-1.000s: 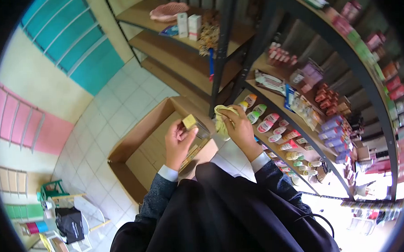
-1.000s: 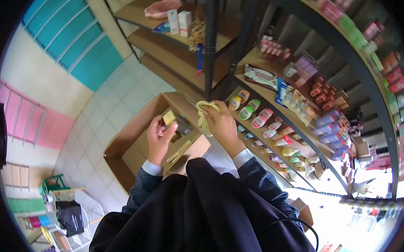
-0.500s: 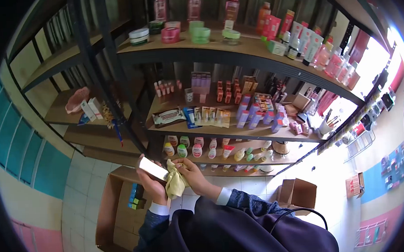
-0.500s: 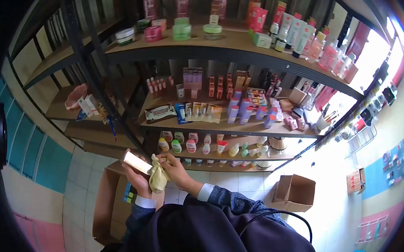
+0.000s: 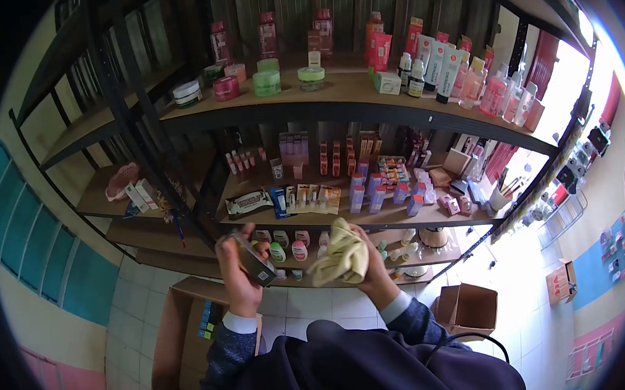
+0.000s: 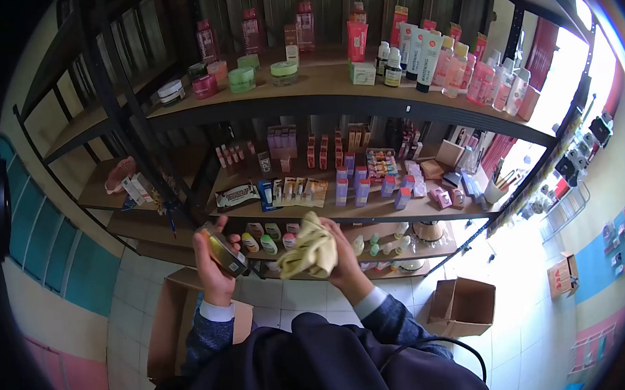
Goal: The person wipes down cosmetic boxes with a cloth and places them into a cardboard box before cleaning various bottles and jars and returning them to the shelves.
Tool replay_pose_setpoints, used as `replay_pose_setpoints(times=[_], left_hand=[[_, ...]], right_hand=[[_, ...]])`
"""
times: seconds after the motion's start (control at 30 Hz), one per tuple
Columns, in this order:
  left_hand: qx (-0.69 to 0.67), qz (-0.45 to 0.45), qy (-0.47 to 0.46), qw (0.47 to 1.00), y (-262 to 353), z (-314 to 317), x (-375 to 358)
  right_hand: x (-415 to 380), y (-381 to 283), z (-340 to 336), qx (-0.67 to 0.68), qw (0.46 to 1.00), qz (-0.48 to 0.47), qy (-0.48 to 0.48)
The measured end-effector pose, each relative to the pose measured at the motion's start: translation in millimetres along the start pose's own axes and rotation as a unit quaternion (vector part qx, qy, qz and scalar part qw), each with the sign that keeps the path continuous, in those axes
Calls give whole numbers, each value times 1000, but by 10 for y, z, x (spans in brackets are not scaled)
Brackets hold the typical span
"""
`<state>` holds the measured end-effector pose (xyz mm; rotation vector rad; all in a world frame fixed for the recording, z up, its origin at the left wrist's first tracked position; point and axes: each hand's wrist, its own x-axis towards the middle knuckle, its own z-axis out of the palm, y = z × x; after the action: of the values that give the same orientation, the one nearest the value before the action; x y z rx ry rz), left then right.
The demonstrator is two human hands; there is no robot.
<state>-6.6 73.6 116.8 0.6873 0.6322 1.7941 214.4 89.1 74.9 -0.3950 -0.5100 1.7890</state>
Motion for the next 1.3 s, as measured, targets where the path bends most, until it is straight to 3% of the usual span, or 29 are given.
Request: replay_pose_setpoints(times=[0.03, 0.1, 0.3, 0.33, 0.4, 0.63, 0.7, 0.73, 0.77, 0.83, 0.87, 0.9, 0.93, 0.97, 1.0, 1.03, 1.1, 1.17, 1.23, 1.3], left_hand=[[62, 5, -53, 997, -21, 66, 24], [-31, -22, -104, 994, -24, 263, 63], [15, 130, -220, 967, 350, 1267, 557], [88, 175, -224, 955, 436, 1434, 690], [216, 215, -236, 923, 587, 1827, 939], [377, 201, -315, 848, 297, 2701, 1918], [388, 196, -301, 849, 204, 2768, 2011], [399, 187, -285, 851, 183, 2800, 2032], [401, 188, -285, 850, 221, 2829, 1931], [292, 184, -265, 900, 364, 2761, 1746], [232, 155, -288, 916, 393, 2575, 1872], [82, 66, -333, 937, 384, 2292, 1947], [-71, -24, -368, 927, 348, 2034, 1891], [-25, 56, -294, 954, 243, 2229, 1284], [-87, -16, -251, 964, 150, 2101, 1067], [-141, -52, -287, 946, -58, 1868, 856], [-169, -121, -303, 930, -443, 1521, 473], [-139, -176, -223, 949, -539, 1315, 192], [-129, -202, -184, 953, -499, 1031, 133], [-177, -188, -168, 951, -408, 724, 185]], right_hand=[[-19, -62, -184, -5, 1000, -18, 9], [-146, -248, -316, -8, 999, -35, 35], [-470, -787, -741, -45, 992, -89, 81], [-506, -825, -985, -231, 956, -153, 96], [-616, -1016, -989, -71, 987, -120, 84], [-962, -1439, -1215, -63, 972, -175, 144], [-1024, -1535, -1199, -66, 968, -188, 153], [-1032, -1598, -1253, -182, 940, -233, 172], [-1017, -1696, -1209, -175, 942, -240, 157], [-991, -1892, -1123, -160, 946, -252, 126], [-932, -1956, -1024, -375, 850, -339, 147], [-859, -2009, -890, -567, 700, -404, 157], [-805, -2075, -613, -291, 896, -302, 144], [-685, -2094, -604, -347, 870, -331, 110], [-543, -2066, -447, -399, 829, -379, 101], [-402, -2002, -213, -449, 781, -425, 90], [-178, -1902, 290, -641, 580, -502, 28], [107, -1599, 631, -680, 523, -512, -38], [265, -1248, 997, -703, 563, -423, -99], [425, -980, 1252, -763, 491, -385, -167]])
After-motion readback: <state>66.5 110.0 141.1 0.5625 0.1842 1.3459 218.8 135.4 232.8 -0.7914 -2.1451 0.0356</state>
